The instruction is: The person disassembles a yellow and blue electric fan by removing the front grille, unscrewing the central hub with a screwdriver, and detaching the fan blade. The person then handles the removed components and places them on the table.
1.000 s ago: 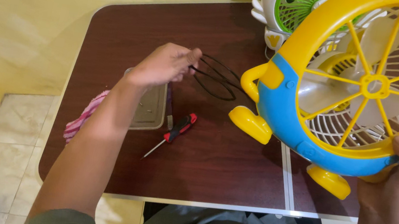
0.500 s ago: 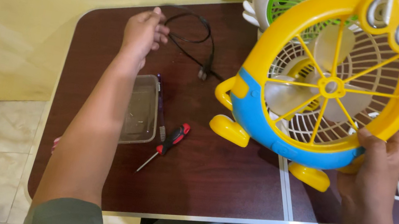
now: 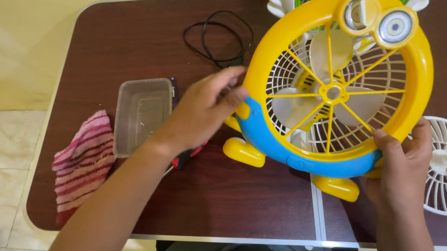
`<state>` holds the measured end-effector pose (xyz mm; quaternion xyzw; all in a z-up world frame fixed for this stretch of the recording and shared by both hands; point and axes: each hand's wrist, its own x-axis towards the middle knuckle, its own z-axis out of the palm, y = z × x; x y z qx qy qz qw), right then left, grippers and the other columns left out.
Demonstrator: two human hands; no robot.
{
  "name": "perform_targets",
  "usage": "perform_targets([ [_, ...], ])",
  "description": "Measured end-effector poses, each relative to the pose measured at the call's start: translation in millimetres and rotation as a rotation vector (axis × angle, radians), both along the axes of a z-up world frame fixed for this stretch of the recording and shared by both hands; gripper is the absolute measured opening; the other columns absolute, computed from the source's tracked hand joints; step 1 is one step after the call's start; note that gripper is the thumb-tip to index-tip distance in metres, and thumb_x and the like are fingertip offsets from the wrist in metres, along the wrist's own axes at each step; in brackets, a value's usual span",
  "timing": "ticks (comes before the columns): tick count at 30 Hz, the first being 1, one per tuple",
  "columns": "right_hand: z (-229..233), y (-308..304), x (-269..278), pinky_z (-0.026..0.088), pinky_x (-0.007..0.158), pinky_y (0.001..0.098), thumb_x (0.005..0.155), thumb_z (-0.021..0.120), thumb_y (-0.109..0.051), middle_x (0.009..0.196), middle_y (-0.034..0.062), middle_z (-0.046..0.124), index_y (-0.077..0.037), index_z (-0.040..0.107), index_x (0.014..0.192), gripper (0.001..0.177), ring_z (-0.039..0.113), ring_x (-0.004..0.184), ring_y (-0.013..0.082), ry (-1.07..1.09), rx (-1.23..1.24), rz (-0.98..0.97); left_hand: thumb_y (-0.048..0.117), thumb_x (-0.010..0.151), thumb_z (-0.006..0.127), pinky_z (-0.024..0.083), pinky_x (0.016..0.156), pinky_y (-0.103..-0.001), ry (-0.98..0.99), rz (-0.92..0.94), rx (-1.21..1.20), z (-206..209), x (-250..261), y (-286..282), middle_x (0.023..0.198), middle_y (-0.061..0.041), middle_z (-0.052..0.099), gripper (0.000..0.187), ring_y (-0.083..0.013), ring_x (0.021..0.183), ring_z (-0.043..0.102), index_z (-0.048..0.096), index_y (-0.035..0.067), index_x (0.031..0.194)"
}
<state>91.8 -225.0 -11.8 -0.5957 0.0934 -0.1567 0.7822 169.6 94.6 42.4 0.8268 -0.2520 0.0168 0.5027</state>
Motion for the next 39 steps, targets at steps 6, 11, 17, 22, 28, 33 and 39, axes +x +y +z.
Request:
perform_targets([
  [6,3,0,1,0.060,0.087,0.0356,0.099,0.059,-0.001,0.125,0.0158,0.062,-0.008,0.038,0.139,0.045,0.068,0.106,0.0211,0.001,-0.059,0.063,0.043,0.092,0.071,0.057,0.084,-0.031,0.179,0.022,-0.014,13,-17,-4,0.103,-0.009,0.076,0.058,-0.0160,0.091,0.072,0.061,0.003,0.131],
  [11,14,-10,3,0.055,0.101,0.0361,0.104,0.063,-0.010,0.140,0.0136,0.055,-0.007,0.034,0.147,0.052,0.059,0.127,0.0202,-0.130,-0.307,0.225,0.032,0.091,0.079,0.051,0.102,-0.037,0.060,0.010,-0.064,4,-18,3,0.118,-0.013,0.075,0.054,-0.0228,0.114,0.070,0.060,0.001,0.132],
  [17,23,-20,5,0.053,0.106,0.0398,0.097,0.068,-0.007,0.140,0.0135,0.057,-0.004,0.037,0.147,0.059,0.058,0.131,0.0224,-0.146,-0.477,0.274,0.018,0.085,0.082,0.051,0.101,-0.039,0.019,0.062,0.013,-1,-26,3,0.121,-0.016,0.074,0.054,-0.0283,0.120,0.068,0.057,0.000,0.129],
  [22,23,-20,3,0.050,0.113,0.0403,0.091,0.073,-0.003,0.142,0.0116,0.057,-0.002,0.042,0.145,0.061,0.056,0.136,0.0212,-0.154,-0.552,0.232,0.016,0.083,0.081,0.059,0.081,-0.033,0.096,0.124,0.017,-2,-29,-2,0.120,-0.014,0.073,0.053,-0.0243,0.103,0.074,0.056,0.002,0.128],
  [28,22,-19,4,0.051,0.108,0.0394,0.089,0.075,0.000,0.133,0.0105,0.057,0.000,0.047,0.139,0.057,0.060,0.128,0.0212,-0.137,-0.744,0.154,0.014,0.085,0.082,0.061,0.083,-0.034,-0.020,0.168,0.013,-17,-31,-4,0.119,-0.014,0.068,0.049,-0.0256,0.103,0.073,0.056,0.001,0.124],
  [33,15,-17,3,0.053,0.111,0.0380,0.091,0.075,0.008,0.129,0.0124,0.060,0.002,0.051,0.135,0.051,0.063,0.125,0.0220,-0.202,-0.891,0.085,0.009,0.080,0.084,0.054,0.093,-0.039,-0.229,0.216,0.110,-29,-35,-1,0.122,-0.014,0.064,0.049,-0.0306,0.113,0.064,0.058,0.003,0.121],
  [39,6,-10,-5,0.054,0.112,0.0333,0.093,0.070,0.007,0.131,0.0102,0.059,0.000,0.049,0.133,0.046,0.063,0.127,0.0183,-0.255,-0.738,0.059,0.014,0.077,0.084,0.054,0.085,-0.038,-0.271,0.375,0.263,-25,-47,-5,0.102,-0.012,0.067,0.048,-0.0281,0.097,0.066,0.062,0.008,0.120],
])
